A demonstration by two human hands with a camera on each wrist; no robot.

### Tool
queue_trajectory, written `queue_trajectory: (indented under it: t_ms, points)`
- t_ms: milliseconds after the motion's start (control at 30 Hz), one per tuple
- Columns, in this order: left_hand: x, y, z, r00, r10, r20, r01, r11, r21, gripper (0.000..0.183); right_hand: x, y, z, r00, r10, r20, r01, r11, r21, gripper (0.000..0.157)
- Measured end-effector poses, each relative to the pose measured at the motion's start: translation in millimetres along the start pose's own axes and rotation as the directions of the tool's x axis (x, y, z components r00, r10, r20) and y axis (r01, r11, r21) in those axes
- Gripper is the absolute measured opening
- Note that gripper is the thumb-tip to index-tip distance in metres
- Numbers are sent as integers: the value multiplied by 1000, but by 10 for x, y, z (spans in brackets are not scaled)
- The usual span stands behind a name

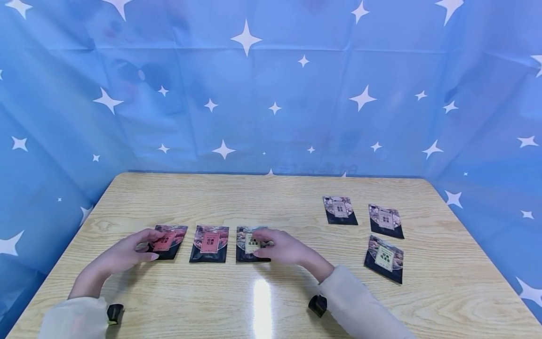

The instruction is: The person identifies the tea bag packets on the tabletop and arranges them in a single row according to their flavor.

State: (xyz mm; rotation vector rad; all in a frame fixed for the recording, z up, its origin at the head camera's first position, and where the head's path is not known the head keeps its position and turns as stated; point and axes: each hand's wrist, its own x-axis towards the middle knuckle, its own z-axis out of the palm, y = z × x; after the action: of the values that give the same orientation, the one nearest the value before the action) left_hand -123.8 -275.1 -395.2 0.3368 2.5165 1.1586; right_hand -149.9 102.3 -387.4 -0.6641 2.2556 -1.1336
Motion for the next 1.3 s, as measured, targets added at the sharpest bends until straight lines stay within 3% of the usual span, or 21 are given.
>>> queue_trajectory:
  t_ms: [367, 533, 1033, 1300]
  points:
    - [5, -2, 4, 1000, 12, 0, -12, 1000, 1, 51, -126, 8, -133, 999, -38, -14, 39, 996, 86, 53]
    - [17, -16, 0, 1000, 15, 8, -15, 1000, -4, 52, -250, 63, -255, 998, -39, -42, 42, 997, 69, 50]
    - [22, -42, -1, 1000, 4, -12, -4, 1000, 22, 53, -794, 345, -770, 991, 1, -136, 6, 999, 50, 53]
    - [17, -16, -1, 1000, 7, -10, -7, 1000, 20, 53, -1212, 557, -1019, 975, 74, -208, -68, 997, 37, 53]
